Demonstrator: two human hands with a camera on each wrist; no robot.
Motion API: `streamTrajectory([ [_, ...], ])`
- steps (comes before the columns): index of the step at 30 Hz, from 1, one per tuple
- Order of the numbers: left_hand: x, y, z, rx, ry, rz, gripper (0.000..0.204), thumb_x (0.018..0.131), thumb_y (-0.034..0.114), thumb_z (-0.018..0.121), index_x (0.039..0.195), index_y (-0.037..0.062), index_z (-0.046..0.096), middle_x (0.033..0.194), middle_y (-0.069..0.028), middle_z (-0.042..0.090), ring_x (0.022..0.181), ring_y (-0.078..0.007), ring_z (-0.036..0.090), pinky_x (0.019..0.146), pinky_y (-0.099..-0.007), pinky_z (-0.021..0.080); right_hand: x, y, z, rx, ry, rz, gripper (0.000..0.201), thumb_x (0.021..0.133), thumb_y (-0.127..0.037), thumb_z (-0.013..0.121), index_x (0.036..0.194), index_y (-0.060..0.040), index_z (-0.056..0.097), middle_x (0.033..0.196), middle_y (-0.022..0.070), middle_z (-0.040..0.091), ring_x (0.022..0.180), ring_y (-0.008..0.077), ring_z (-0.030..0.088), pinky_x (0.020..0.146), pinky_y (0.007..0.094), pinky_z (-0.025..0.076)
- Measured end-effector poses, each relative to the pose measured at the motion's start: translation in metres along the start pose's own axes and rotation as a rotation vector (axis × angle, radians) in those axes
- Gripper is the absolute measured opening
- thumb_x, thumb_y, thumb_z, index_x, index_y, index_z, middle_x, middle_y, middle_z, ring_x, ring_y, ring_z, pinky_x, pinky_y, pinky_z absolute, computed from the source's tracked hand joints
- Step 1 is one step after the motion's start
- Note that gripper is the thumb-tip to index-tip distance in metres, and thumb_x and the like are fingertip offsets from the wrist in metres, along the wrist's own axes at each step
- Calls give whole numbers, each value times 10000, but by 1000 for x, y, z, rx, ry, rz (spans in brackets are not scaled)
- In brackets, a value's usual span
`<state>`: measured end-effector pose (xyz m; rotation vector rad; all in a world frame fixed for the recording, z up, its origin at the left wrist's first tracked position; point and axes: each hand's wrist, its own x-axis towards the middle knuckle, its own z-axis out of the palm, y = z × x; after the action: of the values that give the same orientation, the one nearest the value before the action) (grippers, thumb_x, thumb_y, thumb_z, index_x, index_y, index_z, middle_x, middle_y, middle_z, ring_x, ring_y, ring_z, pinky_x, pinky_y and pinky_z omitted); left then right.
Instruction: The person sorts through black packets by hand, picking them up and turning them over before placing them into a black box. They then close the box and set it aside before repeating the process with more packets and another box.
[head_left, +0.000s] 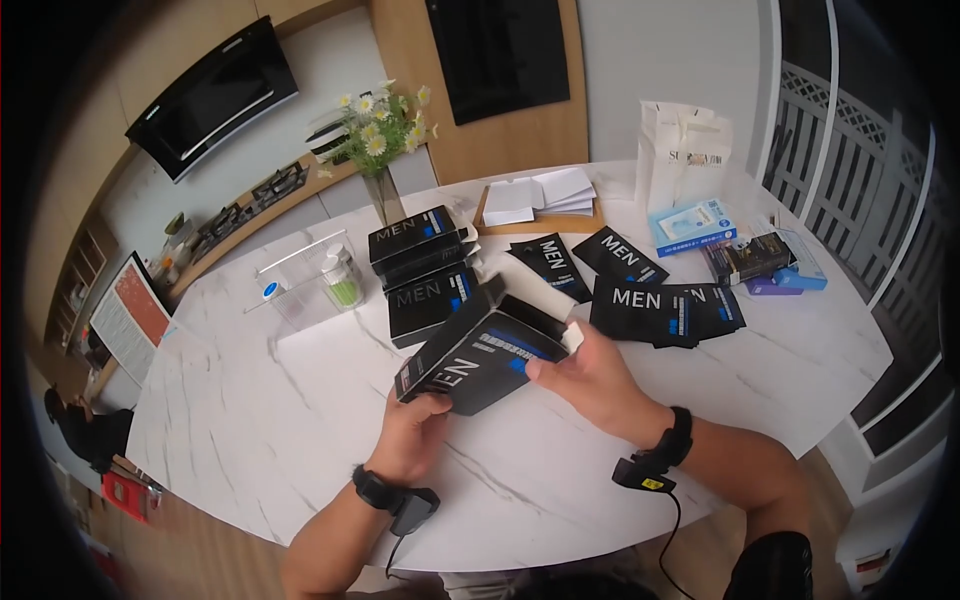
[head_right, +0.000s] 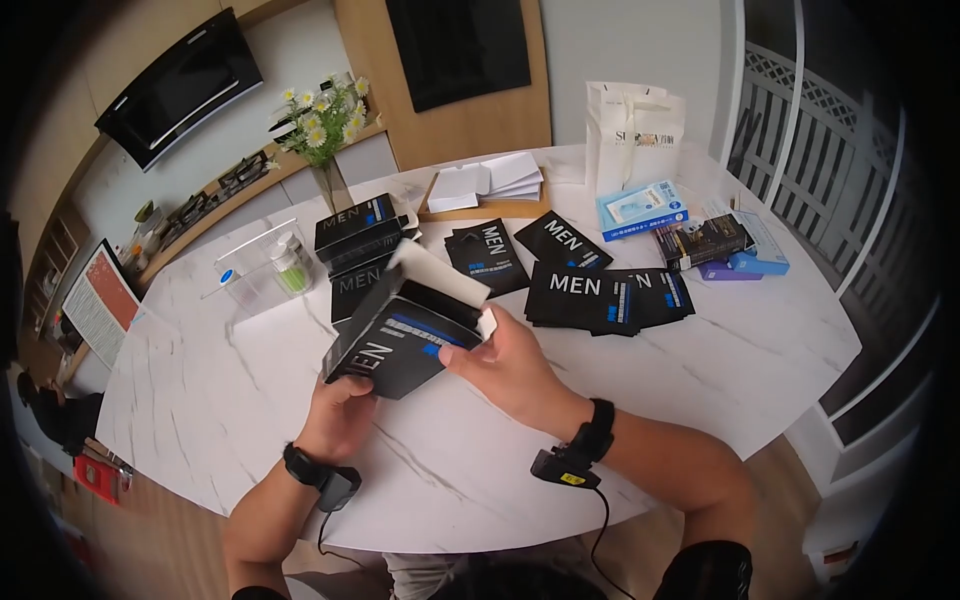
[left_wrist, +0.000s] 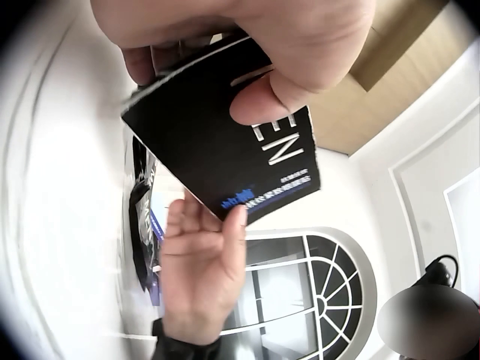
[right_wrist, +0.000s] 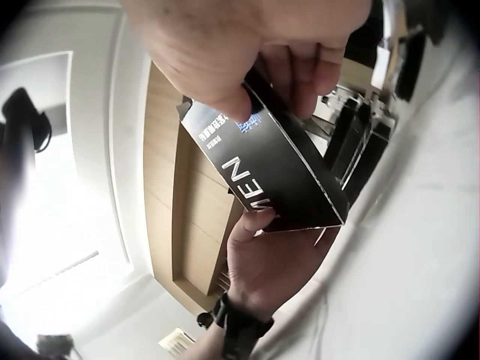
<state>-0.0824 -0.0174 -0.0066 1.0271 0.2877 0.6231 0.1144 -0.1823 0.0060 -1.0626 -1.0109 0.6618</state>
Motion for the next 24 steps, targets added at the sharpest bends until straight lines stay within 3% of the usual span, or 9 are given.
streamTrajectory([
  [2,3,2,-2,69,-13,39,557,830,-106,650,1348,71,546,1282,-36,638,1266,-152,581,1106,-331,417,5,-14,-6,-313,74,-143,551,938,-289,831,1320,9,569,1064,77,722,958,146,681,827,290,518],
  [5,15,3,-5,430,-19,223,549,841,-96,698,1339,83,554,1280,-38,643,1258,-150,584,1107,-319,413,10,-38,-12,-686,87,-252,455,919,-242,833,1250,-17,617,908,72,700,850,185,679,747,326,508],
  [6,19,1,-7,554,-75,264,526,877,-88,726,1341,79,546,1321,-42,635,1279,-181,581,1126,-367,438,11,-45,-9,-717,87,-279,456,904,-220,832,1257,-23,620,911,89,690,819,214,673,711,338,493],
  [9,24,0,14,579,-140,277,514,908,-65,727,1372,56,540,1313,-36,633,1279,-176,581,1125,-381,449,13,-43,-11,-779,23,-205,504,896,-186,833,1302,-10,591,1035,114,707,913,229,694,795,360,530],
  [10,27,-1,17,604,-183,302,590,927,-55,717,1458,40,478,1363,-46,599,1309,-175,559,1132,-390,451,13,-38,-11,-783,55,-284,532,889,-168,835,1324,-6,576,1090,127,702,954,242,695,836,372,536],
  [12,24,-4,31,623,-158,353,596,918,-23,729,1442,39,450,1368,-74,586,1311,-188,554,1126,-380,437,13,-26,-14,-786,121,-440,589,877,-132,839,1369,4,545,1201,152,691,1038,268,697,918,398,547],
  [15,26,-9,32,676,-159,406,714,929,-9,728,1529,35,343,1429,-105,532,1348,-212,515,1149,-375,402,10,-17,-20,-718,166,-444,655,864,-84,836,1420,11,503,1318,180,656,1136,307,681,1014,428,532],
  [22,28,13,58,617,-119,480,744,986,76,711,1595,34,286,1537,-152,396,1418,-236,416,1175,-375,372,19,-12,-24,-880,100,-644,590,857,-58,821,1384,-16,558,1285,182,662,1097,346,680,930,435,536],
  [24,31,17,56,680,-169,561,745,1001,52,676,1607,32,244,1490,-166,427,1352,-232,470,1149,-373,397,31,-17,-23,-882,74,-733,551,847,-71,825,1346,-29,595,1280,178,652,1061,345,675,900,429,533],
])
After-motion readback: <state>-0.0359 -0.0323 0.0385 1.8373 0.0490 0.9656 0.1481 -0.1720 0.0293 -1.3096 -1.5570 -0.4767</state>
